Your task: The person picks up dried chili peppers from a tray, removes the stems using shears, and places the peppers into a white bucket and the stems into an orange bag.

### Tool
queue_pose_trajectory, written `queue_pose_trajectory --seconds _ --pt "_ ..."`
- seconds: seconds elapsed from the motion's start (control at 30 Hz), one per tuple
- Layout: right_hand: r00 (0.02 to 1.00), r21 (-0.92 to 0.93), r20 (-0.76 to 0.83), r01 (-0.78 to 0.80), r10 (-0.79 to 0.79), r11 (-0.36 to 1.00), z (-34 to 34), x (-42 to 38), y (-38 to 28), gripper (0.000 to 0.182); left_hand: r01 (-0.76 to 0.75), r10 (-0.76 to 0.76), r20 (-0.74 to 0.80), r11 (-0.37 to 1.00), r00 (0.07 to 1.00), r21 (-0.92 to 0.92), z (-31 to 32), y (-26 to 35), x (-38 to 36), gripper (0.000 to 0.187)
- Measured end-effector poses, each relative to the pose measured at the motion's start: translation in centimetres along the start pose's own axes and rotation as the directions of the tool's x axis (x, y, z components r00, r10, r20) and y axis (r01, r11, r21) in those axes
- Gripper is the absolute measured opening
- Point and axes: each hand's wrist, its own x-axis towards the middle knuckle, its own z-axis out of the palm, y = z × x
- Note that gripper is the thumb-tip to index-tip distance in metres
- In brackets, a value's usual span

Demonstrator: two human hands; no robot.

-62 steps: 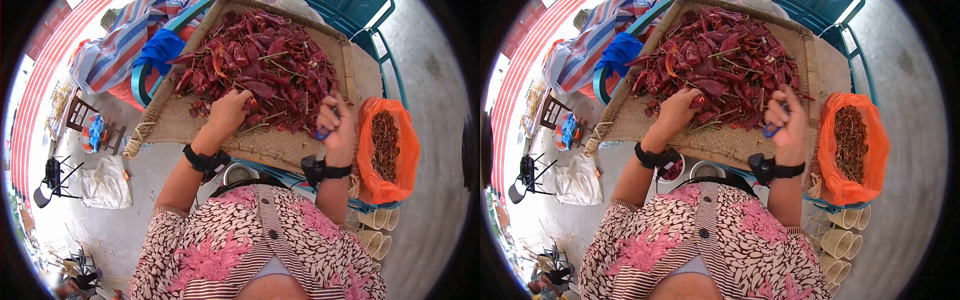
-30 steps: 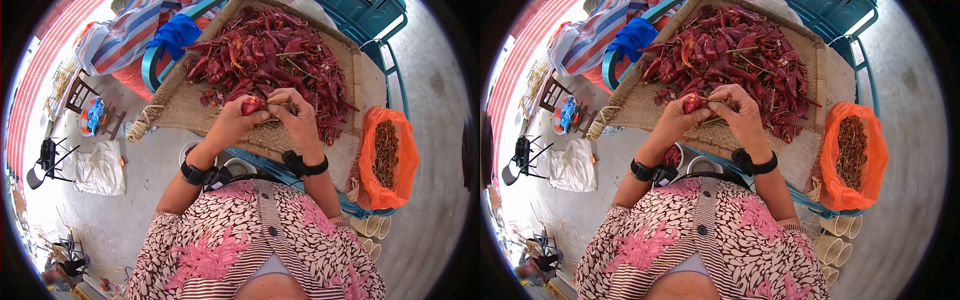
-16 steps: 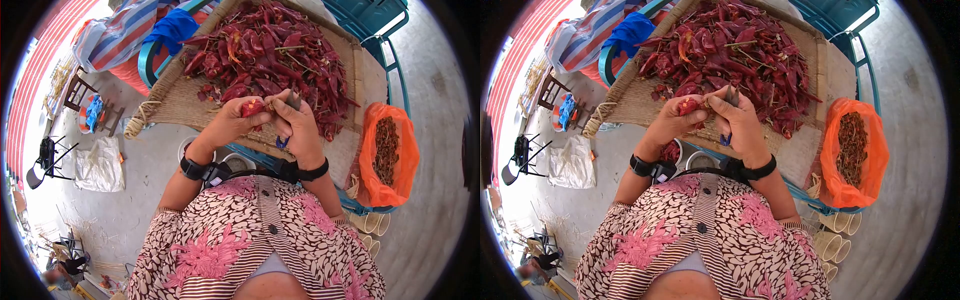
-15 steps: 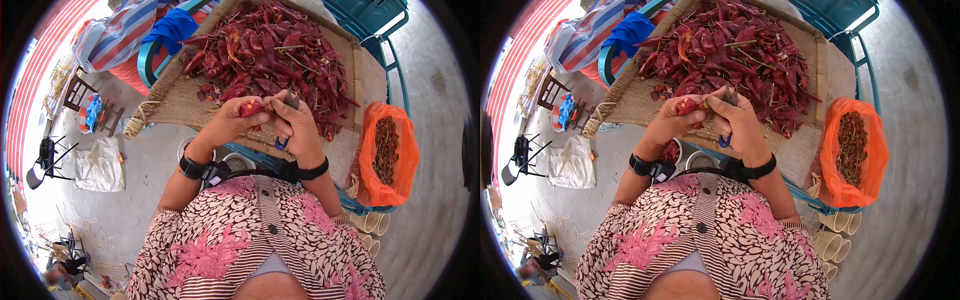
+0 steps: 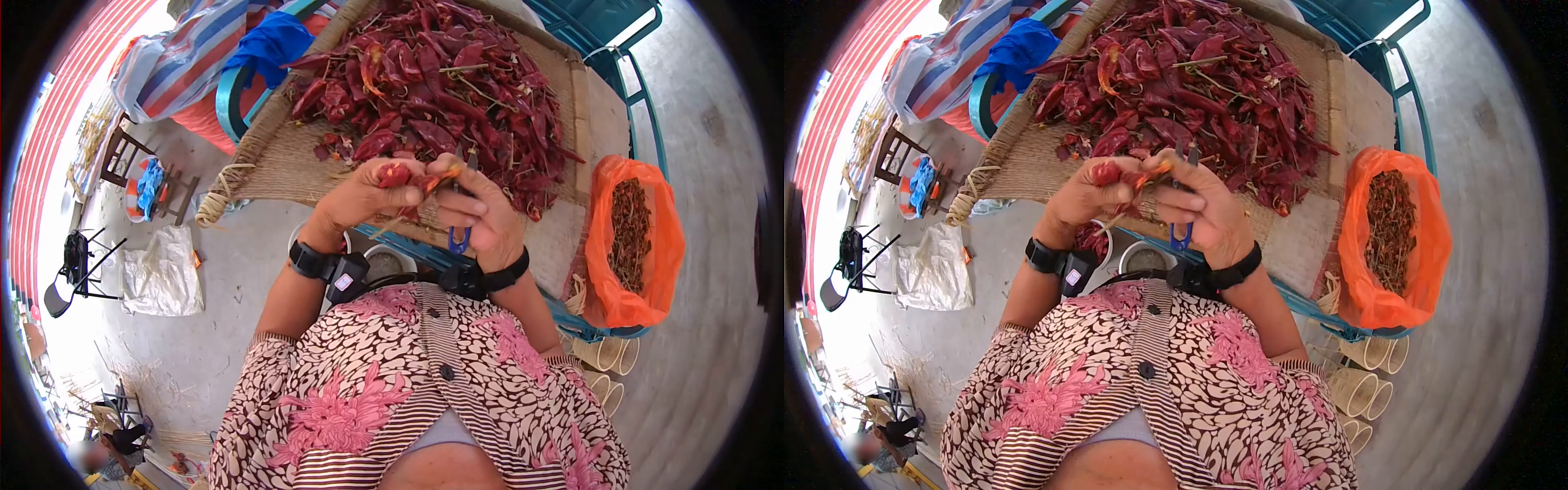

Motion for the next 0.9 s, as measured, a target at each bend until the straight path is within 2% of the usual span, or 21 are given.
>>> queue_pose_trajectory --seconds 0.1,0.13,0.17,0.2,0.23,0.3,0.37,0.47,0.57,0.6,0.67,0.7,0.73,0.77,0.8,0.87,0.9 --pt "0.945 -0.092 -0.123 0.293 -0.303 0.952 1.2 -1.6 -2.2 0.019 0.03 -0.015 0.132 0.993 0.991 -0.113 -1.8 -1.0 -0.5 0.022" --pt "0.86 -0.343 -0.143 0.421 -0.489 0.84 1.8 -2.5 -3.0 0.019 0.014 0.01 0.106 0.974 0.994 -0.228 -1.9 -1.1 -0.5 0.02" --pt "0.746 -0.572 -0.11 0.493 -0.656 0.656 2.4 -3.5 -3.7 0.019 -0.047 0.05 0.007 0.974 0.999 -0.222 -1.6 -1.0 -0.5 0.022" --pt "0.6 -0.698 -0.138 0.505 -0.788 0.507 3.2 -4.6 -4.5 0.019 -0.109 0.091 -0.093 0.971 0.992 -0.211 -1.1 -0.9 -0.5 0.025" --pt "0.432 -0.809 -0.133 0.473 -0.892 0.349 3.9 -5.7 -5.3 0.018 -0.167 0.13 -0.191 0.966 0.973 -0.195 -0.7 -0.7 -0.5 0.029" --pt "0.116 -0.954 0.041 0.3 -0.992 -0.004 4.8 -8.3 -7.2 0.015 -0.166 0.129 -0.279 0.98 0.952 -0.111 -0.7 -0.6 -0.2 0.027" --pt "-0.12 -0.965 0.145 0.202 -0.982 -0.167 5.1 -10.5 -8.8 0.018 -0.177 0.169 -0.327 0.984 0.93 0.006 -0.9 -1.0 0.6 0.026" --pt "-0.295 -0.894 0.446 -0.187 -0.845 -0.407 4.2 -12.8 -11.0 0.023 -0.076 0.097 -0.399 0.995 0.912 0.069 -0.7 -1.7 2.0 0.018" --pt "-0.239 -0.816 0.329 -0.559 -0.914 -0.148 2.4 -15.8 -12.9 0.031 -0.024 0.204 -0.388 0.906 0.899 0.422 0.5 -1.4 3.3 0.018" --pt "-0.176 -0.751 0.348 -0.64 -0.921 -0.161 0.9 -16.6 -13.7 0.032 -0.014 0.29 -0.329 0.769 0.898 0.639 0.2 -1.7 4.0 0.018" --pt "-0.044 -0.599 0.363 -0.776 -0.931 -0.197 -2.2 -17.5 -14.9 0.035 0.009 0.399 -0.206 0.443 0.894 0.896 0.6 -1.7 5.2 0.024" --pt "-0.009 -0.674 0.326 -0.703 -0.945 -0.226 -2.6 -16.9 -14.9 0.036 0.023 0.433 -0.131 0.245 0.892 0.969 0.7 -1.7 5.9 0.029" --pt "0.031 -0.743 0.291 -0.622 -0.956 -0.246 -2.9 -16.3 -14.7 0.037 0.046 0.36 -0.116 0.198 0.926 0.979 0.2 -2.1 6.5 0.041" --pt "0.075 -0.806 0.255 -0.534 -0.964 -0.255 -3.3 -15.6 -14.4 0.037 0.06 0.334 -0.109 0.154 0.936 0.986 -0.1 -2.5 7.0 0.042" --pt "0.149 -0.885 0.082 -0.443 -0.985 -0.141 -1.3 -13.7 -12.9 0.034 0.071 0.306 -0.101 0.11 0.947 0.991 -0.3 -2.7 7.5 0.042" --pt "0.367 -0.929 -0.087 -0.366 -0.926 -0.057 1.6 -10.5 -10.0 0.03 0.058 0.283 -0.072 0.059 0.957 0.997 -0.7 -3.2 8.0 0.042" --pt "0.421 -0.933 -0.143 -0.36 -0.896 -0.021 1.9 -8.9 -8.7 0.028 0.038 0.289 -0.052 0.053 0.956 0.998 -0.9 -3.5 8.3 0.042"
